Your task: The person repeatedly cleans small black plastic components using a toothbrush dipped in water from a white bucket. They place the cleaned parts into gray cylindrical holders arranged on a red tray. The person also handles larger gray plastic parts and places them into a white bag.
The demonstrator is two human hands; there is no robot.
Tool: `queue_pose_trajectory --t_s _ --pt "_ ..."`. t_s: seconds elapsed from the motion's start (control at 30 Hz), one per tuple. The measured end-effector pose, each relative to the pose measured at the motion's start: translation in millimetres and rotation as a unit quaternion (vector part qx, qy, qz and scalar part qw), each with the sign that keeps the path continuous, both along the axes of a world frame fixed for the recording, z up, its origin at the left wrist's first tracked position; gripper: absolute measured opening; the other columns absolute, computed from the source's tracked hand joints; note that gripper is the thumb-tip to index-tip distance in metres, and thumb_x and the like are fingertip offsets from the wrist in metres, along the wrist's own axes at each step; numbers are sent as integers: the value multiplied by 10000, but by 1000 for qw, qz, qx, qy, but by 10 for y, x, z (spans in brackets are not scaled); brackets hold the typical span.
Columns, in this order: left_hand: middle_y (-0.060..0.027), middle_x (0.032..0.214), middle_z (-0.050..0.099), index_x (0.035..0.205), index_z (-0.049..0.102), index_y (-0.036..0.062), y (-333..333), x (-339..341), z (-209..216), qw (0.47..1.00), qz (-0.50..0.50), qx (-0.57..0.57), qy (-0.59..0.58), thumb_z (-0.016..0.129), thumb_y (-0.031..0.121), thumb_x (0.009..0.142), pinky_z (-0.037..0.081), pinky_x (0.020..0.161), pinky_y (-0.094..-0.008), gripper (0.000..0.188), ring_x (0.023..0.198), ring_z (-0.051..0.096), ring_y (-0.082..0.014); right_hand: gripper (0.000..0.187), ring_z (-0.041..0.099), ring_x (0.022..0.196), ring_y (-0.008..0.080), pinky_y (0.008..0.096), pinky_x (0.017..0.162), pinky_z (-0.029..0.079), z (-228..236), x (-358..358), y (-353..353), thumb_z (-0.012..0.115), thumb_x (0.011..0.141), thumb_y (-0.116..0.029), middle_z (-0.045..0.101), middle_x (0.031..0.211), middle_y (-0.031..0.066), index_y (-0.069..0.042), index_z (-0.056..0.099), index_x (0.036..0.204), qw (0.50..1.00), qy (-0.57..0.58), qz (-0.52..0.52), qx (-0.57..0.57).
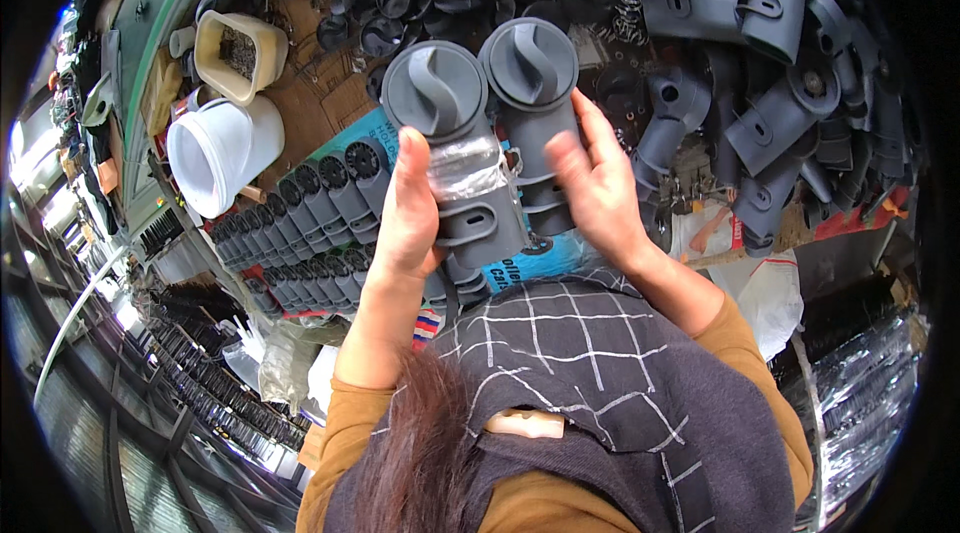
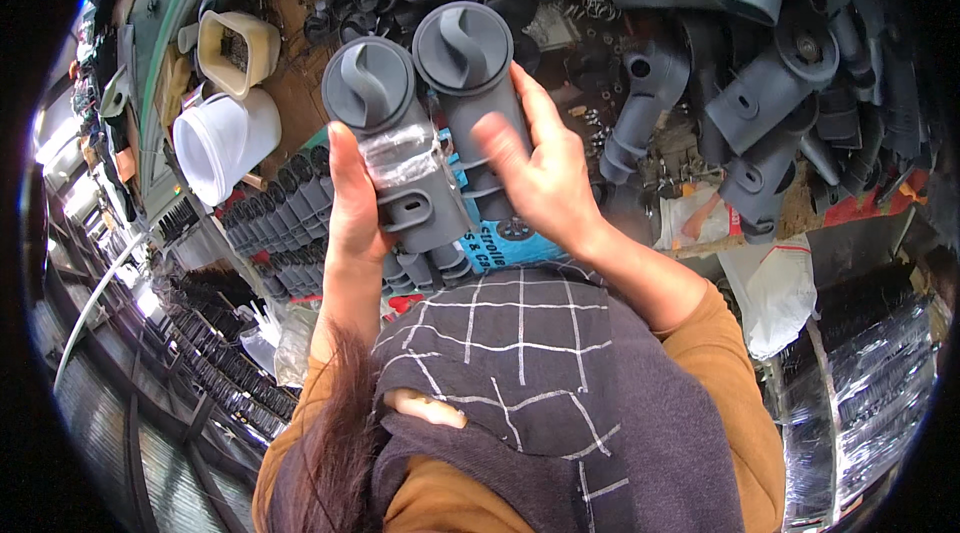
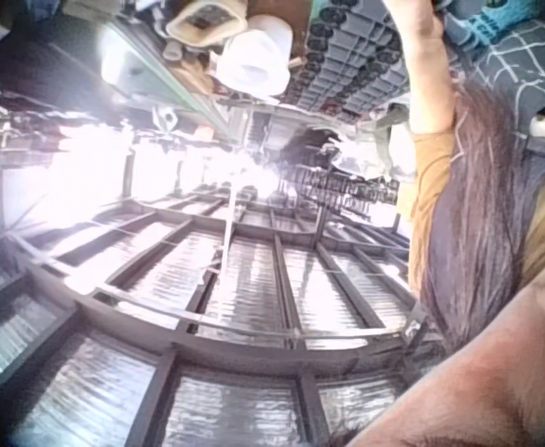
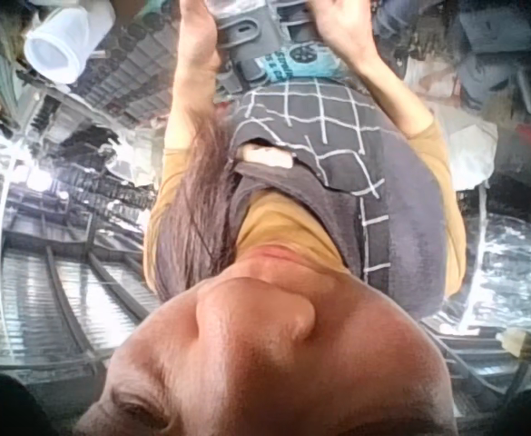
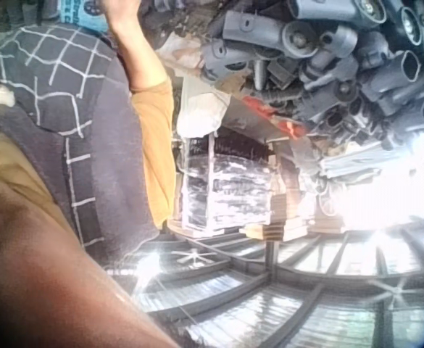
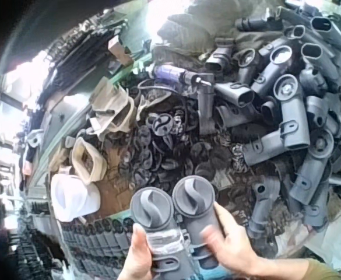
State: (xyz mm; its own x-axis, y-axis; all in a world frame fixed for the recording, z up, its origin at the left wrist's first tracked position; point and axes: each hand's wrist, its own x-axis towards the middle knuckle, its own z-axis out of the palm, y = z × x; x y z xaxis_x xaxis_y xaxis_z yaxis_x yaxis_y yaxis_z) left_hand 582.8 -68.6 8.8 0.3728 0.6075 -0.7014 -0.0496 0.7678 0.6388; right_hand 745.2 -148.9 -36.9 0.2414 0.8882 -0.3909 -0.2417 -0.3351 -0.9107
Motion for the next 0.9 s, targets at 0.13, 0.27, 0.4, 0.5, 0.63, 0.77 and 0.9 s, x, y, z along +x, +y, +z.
queue_pose_trajectory --t_s 0.13,0.27,0.4,0.5,0.63,0.77,0.9 --pt "-103 1186 577 1293 418 26 71 14 -49 998 -24 52 18 752 278 814 475 933 -341 636 1055 587 -184 1048 412 1263 243 351 1071 312 -85 84 110 845 682 -257 425 1361 148 -15 176 1451 995 34 97 -1" --pt "-70 1209 551 1295 430 47 97 40 -135 997 -50 45 40 782 148 784 456 946 -324 628 1092 551 -154 939 481 1164 219 347 978 405 -183 114 178 824 689 -191 457 1283 132 -21 241 1406 979 190 53 -56" --pt "-62 1113 580 1289 440 11 267 -42 -188 996 -46 -29 -77 725 377 823 494 855 -294 657 1014 582 -160 705 551 901 216 331 768 487 -339 190 191 595 769 -238 527 1045 109 -34 315 1383 844 534 -27 -48" --pt "-51 829 540 1328 400 -40 375 -71 -265 825 186 -359 -395 686 495 816 518 606 -262 794 707 585 -144 750 520 659 216 320 556 437 -465 223 193 511 864 -486 519 837 125 -22 321 1422 573 819 13 2" --pt "-130 803 620 1287 426 -86 378 61 -524 624 265 -430 -597 489 4 917 579 594 -272 386 699 669 -221 853 534 611 227 315 505 442 -565 156 212 513 871 -584 541 798 150 -27 250 1460 431 900 55 36" --pt "-141 775 639 1291 443 -87 382 47 -586 628 224 -404 -626 487 28 933 580 567 -270 379 666 675 -222 872 550 602 235 320 505 459 -567 73 230 514 873 -580 561 792 164 -40 202 1482 386 917 85 54" --pt "-71 743 568 1201 503 -60 604 -150 -495 692 196 -367 -590 723 300 811 509 558 -253 574 621 594 -164 894 561 597 239 317 487 461 -509 82 239 506 868 -595 568 791 170 -47 174 1493 395 914 83 35"
